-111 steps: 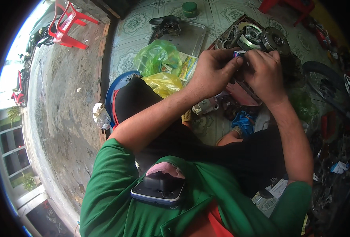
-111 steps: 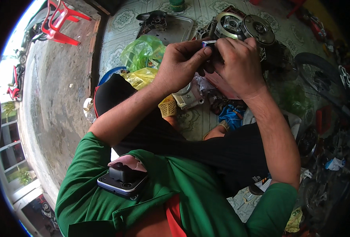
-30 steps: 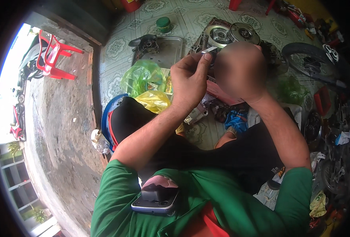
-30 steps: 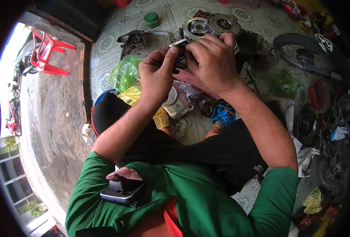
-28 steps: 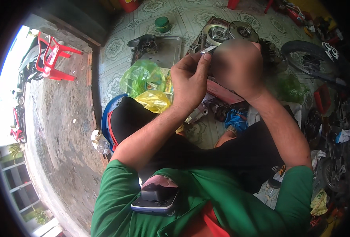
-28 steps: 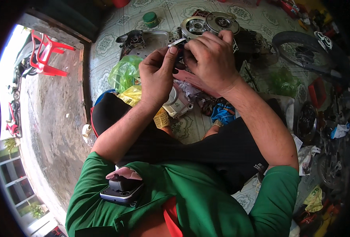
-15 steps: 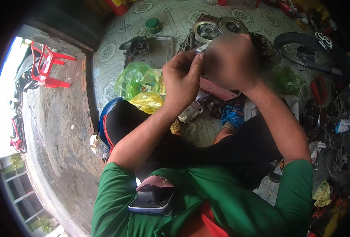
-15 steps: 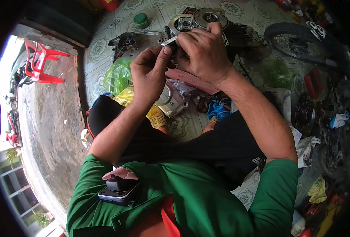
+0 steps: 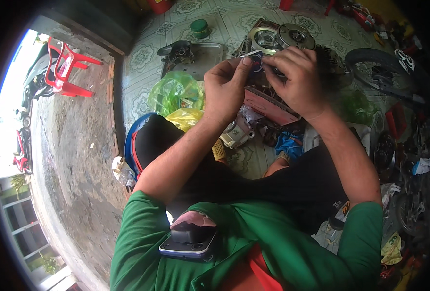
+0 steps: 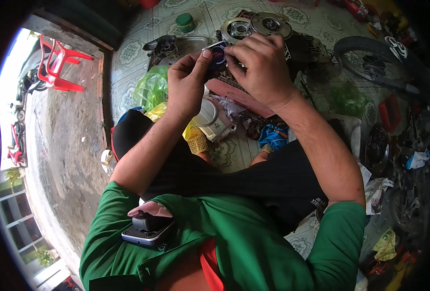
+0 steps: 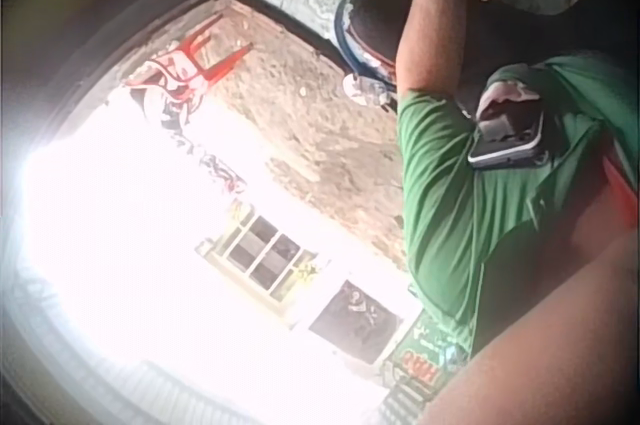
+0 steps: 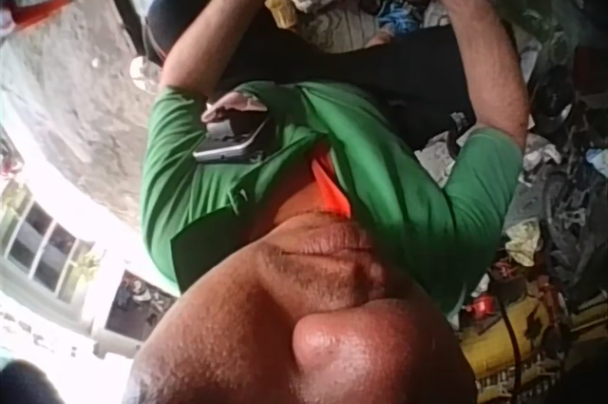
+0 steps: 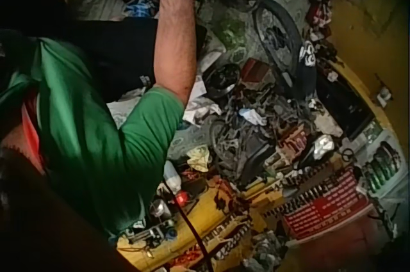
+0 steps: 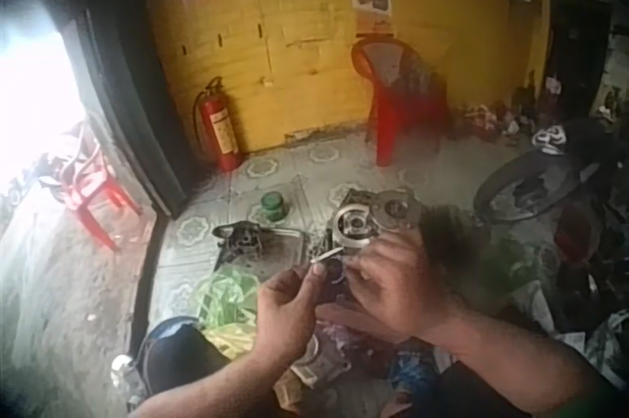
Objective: Disassembling and inspecting internal components of a motorcycle engine.
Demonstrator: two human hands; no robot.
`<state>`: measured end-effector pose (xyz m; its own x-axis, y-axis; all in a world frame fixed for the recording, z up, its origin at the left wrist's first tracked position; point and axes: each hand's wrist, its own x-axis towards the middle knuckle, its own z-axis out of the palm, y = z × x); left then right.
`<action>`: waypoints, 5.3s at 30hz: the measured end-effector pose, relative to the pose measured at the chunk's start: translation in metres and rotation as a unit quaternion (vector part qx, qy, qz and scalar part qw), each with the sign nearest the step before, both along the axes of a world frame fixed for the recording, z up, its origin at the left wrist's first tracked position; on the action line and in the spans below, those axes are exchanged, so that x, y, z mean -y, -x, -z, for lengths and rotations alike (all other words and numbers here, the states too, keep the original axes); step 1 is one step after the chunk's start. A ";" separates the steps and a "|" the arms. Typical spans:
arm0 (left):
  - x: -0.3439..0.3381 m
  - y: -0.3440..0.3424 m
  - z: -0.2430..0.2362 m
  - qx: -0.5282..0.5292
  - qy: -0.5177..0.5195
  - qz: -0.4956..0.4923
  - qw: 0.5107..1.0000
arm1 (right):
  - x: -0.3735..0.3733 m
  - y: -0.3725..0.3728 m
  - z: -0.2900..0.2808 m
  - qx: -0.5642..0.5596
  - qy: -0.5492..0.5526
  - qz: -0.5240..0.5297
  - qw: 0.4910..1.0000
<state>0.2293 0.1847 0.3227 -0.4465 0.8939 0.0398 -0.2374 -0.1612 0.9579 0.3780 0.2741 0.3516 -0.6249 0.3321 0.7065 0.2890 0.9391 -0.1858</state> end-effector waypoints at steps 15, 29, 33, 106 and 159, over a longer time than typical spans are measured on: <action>0.003 -0.009 0.001 -0.120 -0.056 0.001 0.991 | -0.002 -0.004 -0.003 0.043 0.001 -0.004 0.999; 0.002 0.003 -0.003 0.005 -0.012 0.007 1.000 | 0.002 -0.010 -0.007 0.018 0.038 -0.016 0.999; 0.002 0.000 0.001 -0.101 -0.029 0.001 0.994 | 0.006 -0.005 -0.003 0.031 0.030 -0.009 0.999; -0.004 0.056 -0.026 0.287 -0.020 -0.014 0.958 | 0.043 -0.034 0.374 0.500 0.419 0.293 0.699; -0.011 -0.007 0.005 0.262 -0.002 0.179 0.948 | 0.046 -0.050 0.003 -0.122 0.815 -0.176 0.538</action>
<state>0.2366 0.1952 0.3177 -0.0735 0.9923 -0.1000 -0.7215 0.0163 0.6922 0.4282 0.2283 0.3489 -0.8060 0.5271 -0.2695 -0.0732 -0.5405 -0.8381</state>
